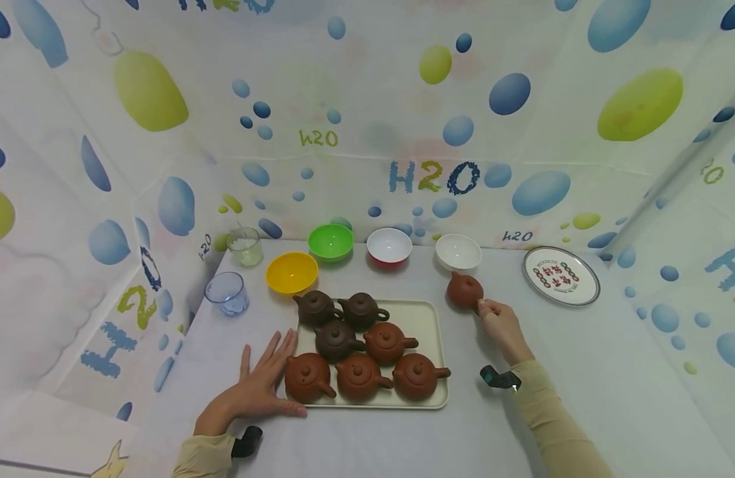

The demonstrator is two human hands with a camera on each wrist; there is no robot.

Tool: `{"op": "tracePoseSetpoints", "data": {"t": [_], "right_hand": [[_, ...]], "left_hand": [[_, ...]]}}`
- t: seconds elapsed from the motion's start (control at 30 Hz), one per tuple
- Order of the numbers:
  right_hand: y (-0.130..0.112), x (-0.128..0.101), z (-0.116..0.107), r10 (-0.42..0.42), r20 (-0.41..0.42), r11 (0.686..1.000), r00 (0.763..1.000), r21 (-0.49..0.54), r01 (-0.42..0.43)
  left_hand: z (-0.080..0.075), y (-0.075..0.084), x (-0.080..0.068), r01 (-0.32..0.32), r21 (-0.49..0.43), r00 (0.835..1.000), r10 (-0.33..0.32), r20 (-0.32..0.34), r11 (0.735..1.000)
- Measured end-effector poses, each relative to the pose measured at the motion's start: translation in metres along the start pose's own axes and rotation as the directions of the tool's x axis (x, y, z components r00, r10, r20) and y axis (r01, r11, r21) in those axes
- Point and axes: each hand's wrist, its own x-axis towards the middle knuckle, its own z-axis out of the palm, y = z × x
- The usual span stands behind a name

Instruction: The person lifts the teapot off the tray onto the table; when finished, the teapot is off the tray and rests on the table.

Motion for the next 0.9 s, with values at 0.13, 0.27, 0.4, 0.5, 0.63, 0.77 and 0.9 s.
{"op": "tracePoseSetpoints", "data": {"t": [0.13, 0.27, 0.4, 0.5, 0.63, 0.77, 0.9], "right_hand": [[0.0, 0.001, 0.002, 0.025, 0.006, 0.998, 1.0, -0.063, -0.024], [-0.002, 0.002, 0.004, 0.025, -0.001, 0.994, 1.0, -0.108, -0.025], [-0.003, 0.002, 0.001, 0.008, 0.003, 0.99, 1.0, -0.14, -0.007], [-0.001, 0.004, -0.003, -0.006, 0.053, 0.991, 0.999, -0.132, 0.013], [0.001, 0.003, -0.009, -0.015, 0.137, 0.998, 0.99, -0.054, 0.023], [0.001, -0.001, -0.015, -0.008, 0.141, 0.999, 0.99, -0.04, 0.014], [0.001, -0.003, -0.017, -0.009, 0.125, 0.998, 0.992, -0.057, 0.016]], "left_hand": [[-0.001, 0.002, 0.0, 0.007, -0.001, 1.0, -0.007, 0.013, 1.0], [-0.003, 0.006, -0.005, -0.017, -0.026, 1.0, 0.018, 0.014, 1.0], [-0.001, 0.005, -0.007, -0.059, -0.051, 0.998, 0.058, -0.014, 0.997], [0.0, 0.004, -0.005, -0.039, -0.033, 0.999, 0.039, -0.012, 0.999], [0.001, 0.001, -0.001, -0.012, 0.01, 1.0, 0.012, -0.009, 1.0], [0.0, 0.0, 0.001, -0.005, 0.027, 1.0, 0.005, -0.004, 1.0], [0.001, 0.0, 0.0, 0.004, 0.029, 1.0, -0.004, 0.0, 1.0]]}}
